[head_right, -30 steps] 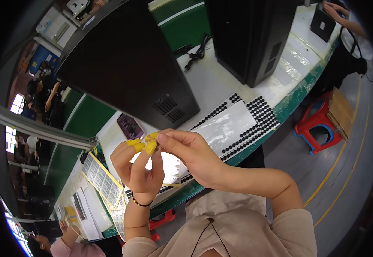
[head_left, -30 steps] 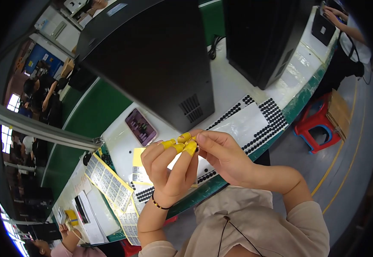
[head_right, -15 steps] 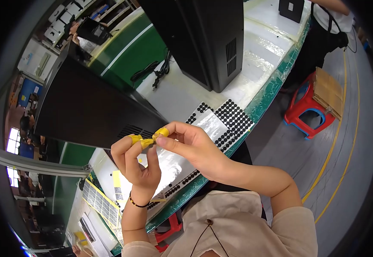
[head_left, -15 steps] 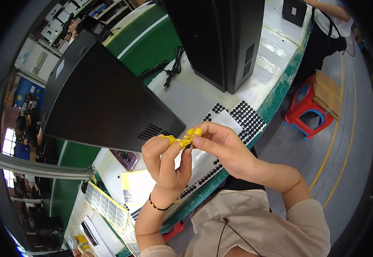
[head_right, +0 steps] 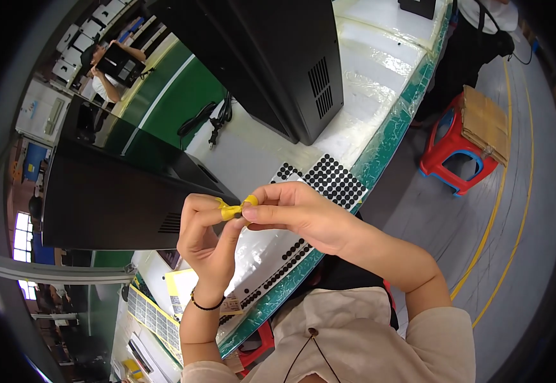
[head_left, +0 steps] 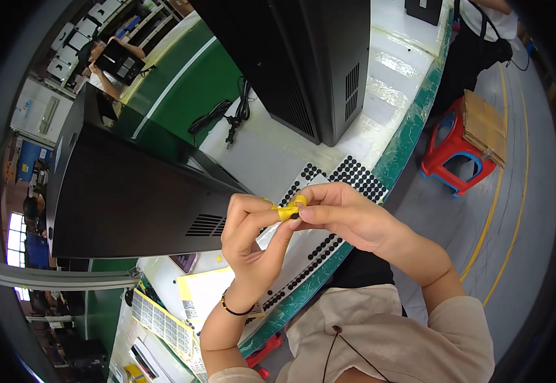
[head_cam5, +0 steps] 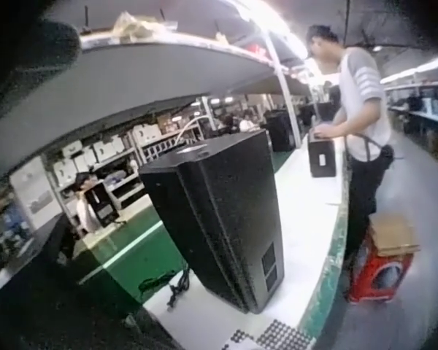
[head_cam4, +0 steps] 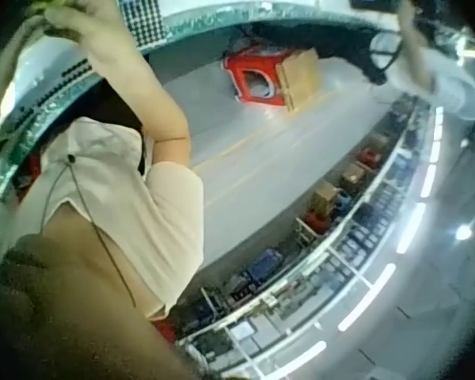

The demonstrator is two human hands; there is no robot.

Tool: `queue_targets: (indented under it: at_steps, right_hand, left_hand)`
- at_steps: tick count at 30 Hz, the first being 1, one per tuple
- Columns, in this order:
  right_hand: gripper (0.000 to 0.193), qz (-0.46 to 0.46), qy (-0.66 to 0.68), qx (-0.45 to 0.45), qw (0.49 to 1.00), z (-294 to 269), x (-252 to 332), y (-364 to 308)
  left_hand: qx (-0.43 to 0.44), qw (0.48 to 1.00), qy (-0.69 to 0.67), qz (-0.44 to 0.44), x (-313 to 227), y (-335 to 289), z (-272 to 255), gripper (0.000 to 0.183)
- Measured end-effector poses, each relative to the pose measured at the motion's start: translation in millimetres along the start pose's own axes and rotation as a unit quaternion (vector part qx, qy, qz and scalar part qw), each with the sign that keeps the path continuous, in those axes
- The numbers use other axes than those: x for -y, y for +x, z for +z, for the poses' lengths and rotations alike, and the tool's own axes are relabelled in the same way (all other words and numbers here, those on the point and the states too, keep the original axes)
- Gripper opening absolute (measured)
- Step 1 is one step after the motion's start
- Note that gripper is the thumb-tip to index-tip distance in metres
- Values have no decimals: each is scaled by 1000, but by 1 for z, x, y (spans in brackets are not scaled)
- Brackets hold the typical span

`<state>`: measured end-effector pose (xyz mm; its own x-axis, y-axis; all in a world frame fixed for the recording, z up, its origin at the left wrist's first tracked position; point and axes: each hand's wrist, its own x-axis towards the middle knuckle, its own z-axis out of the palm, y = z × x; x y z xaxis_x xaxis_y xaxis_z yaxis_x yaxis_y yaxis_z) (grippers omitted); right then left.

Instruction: Applying stickers and labels to computer chassis on an assembly line.

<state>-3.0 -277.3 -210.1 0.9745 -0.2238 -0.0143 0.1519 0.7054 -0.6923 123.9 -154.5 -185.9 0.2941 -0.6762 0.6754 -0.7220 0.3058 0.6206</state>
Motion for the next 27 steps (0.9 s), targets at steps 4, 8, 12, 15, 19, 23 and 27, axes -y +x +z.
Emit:
queue_targets:
  at_steps: [4, 8, 12, 15, 19, 23, 27]
  right_hand:
    - [16, -42, 2, -4, 999, -10, -2, -1]
    - [17, -71, -20, -42, 996, -11, -1, -1]
    - [12, -83, -87, -58, 991, -16, 6, 2]
    - [12, -79, -77, -65, 992, -20, 6, 3]
    - [16, -103, -80, -45, 990, -30, 10, 3]
    - [7, -220, -218, -88, 947, -49, 27, 10]
    - [9, -479, -421, -326, 698, -107, 80, 35]
  left_hand:
    - [-2, 1000, -12, -14, 1, 4, 7, 25]
    - [0, 966, 211, 149, 4, 11, 11, 30]
    - [3, 935, 277, 219, 14, 15, 18, 28]
    - [-2, 942, 260, 213, 21, 16, 23, 28]
    - [12, 939, 257, 228, 21, 22, 29, 31]
    - [8, 956, 217, 198, 21, 25, 27, 32]
    - [-7, 959, 215, 185, 19, 25, 23, 33]
